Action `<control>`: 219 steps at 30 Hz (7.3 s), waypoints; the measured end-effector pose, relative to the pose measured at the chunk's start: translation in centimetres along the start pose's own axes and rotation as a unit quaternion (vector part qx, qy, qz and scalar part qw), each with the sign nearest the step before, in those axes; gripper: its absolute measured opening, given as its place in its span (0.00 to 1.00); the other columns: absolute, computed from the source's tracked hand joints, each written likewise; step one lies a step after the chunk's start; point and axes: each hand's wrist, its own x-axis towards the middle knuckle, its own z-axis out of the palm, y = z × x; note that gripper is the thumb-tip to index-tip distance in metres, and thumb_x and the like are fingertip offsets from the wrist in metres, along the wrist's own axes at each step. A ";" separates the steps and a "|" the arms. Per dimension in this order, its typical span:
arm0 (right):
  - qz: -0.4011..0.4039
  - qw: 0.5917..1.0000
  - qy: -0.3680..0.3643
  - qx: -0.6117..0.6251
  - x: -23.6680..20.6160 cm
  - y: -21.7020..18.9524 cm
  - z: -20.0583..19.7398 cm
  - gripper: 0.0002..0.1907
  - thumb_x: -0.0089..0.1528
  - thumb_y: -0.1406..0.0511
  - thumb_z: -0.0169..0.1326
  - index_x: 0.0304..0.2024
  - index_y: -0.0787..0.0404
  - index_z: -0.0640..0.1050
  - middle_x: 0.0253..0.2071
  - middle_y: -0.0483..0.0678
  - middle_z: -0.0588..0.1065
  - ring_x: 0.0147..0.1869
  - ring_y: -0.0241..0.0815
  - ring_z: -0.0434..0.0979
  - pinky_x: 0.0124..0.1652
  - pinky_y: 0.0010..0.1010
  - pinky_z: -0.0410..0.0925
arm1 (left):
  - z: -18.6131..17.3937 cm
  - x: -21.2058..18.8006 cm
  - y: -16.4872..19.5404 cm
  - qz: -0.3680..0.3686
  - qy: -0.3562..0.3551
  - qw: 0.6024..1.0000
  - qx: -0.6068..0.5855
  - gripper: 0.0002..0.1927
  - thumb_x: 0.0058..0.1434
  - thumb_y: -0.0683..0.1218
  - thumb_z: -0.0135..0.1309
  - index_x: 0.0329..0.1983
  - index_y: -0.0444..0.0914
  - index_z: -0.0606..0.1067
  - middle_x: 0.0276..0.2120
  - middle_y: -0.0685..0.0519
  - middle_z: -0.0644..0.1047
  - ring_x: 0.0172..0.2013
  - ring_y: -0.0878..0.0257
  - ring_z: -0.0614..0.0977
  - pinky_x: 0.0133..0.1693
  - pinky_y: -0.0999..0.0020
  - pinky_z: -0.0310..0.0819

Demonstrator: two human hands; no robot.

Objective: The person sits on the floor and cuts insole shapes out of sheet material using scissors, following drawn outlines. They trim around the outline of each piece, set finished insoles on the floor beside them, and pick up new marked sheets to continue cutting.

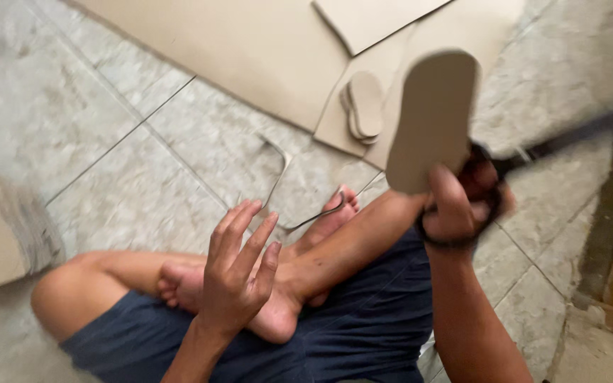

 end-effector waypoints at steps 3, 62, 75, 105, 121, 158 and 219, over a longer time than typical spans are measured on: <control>0.186 0.973 -0.018 0.136 4.7 1.3 0.2 0.18 0.65 0.56 0.46 0.37 0.61 0.81 0.31 0.49 0.83 0.26 0.38 0.78 0.30 0.28 0.71 | 2.7 1.2 -1.0 -0.037 -0.057 0.998 -0.002 0.24 0.60 0.42 0.57 0.61 0.37 0.73 0.61 0.39 0.71 0.62 0.42 0.72 0.63 0.50 0.64; 0.364 0.782 -0.502 0.063 -13.7 5.8 5.9 0.19 0.63 0.61 0.56 0.43 0.74 0.79 0.19 0.51 0.73 0.19 0.43 0.72 0.21 0.31 0.64 | -23.6 -5.1 -12.5 -0.524 0.222 0.720 0.397 0.36 0.47 0.59 0.71 0.46 0.30 0.70 0.49 0.37 0.73 0.52 0.40 0.73 0.45 0.45 0.71; 0.223 0.776 -0.582 -0.096 -13.0 5.1 4.9 0.27 0.64 0.50 0.49 0.37 0.68 0.82 0.14 0.47 0.73 0.16 0.37 0.72 0.21 0.27 0.64 | -11.6 -2.4 -5.6 -0.379 0.288 0.698 -0.534 0.07 0.59 0.41 0.62 0.38 0.36 0.77 0.30 0.54 0.78 0.26 0.64 0.79 0.26 0.69 0.73; 0.041 0.839 -0.514 -0.170 -12.8 0.3 4.3 0.32 0.50 0.43 0.65 0.40 0.63 0.82 0.22 0.39 0.71 0.26 0.28 0.69 0.27 0.23 0.64 | -10.6 -0.4 1.4 -0.366 -0.067 0.802 -0.467 0.17 0.68 0.49 0.56 0.28 0.32 0.79 0.20 0.53 0.78 0.20 0.71 0.77 0.21 0.75 0.72; 0.081 0.826 -0.536 -0.156 -13.9 -2.3 5.8 0.15 0.55 0.64 0.66 0.41 0.66 0.81 0.25 0.42 0.73 0.29 0.29 0.69 0.30 0.23 0.65 | -11.0 -2.4 3.3 -0.375 -0.031 0.809 -0.451 0.11 0.69 0.45 0.53 0.35 0.32 0.78 0.21 0.54 0.79 0.16 0.72 0.75 0.16 0.77 0.67; 0.071 0.860 -0.493 -0.110 -13.6 -1.0 4.1 0.13 0.54 0.66 0.64 0.37 0.70 0.81 0.32 0.46 0.81 0.34 0.31 0.79 0.35 0.23 0.71 | -10.7 -1.8 3.7 -0.276 0.041 0.920 -0.274 0.18 0.73 0.49 0.51 0.27 0.38 0.74 0.18 0.61 0.66 0.25 0.71 0.63 0.44 0.73 0.62; 0.167 0.816 -0.546 -0.089 -13.1 -1.2 3.1 0.25 0.56 0.54 0.69 0.41 0.69 0.83 0.31 0.43 0.76 0.35 0.33 0.71 0.36 0.26 0.66 | -11.9 0.8 1.2 -0.292 -0.055 0.840 -0.453 0.20 0.71 0.54 0.49 0.44 0.31 0.75 0.31 0.52 0.76 0.37 0.64 0.76 0.46 0.67 0.68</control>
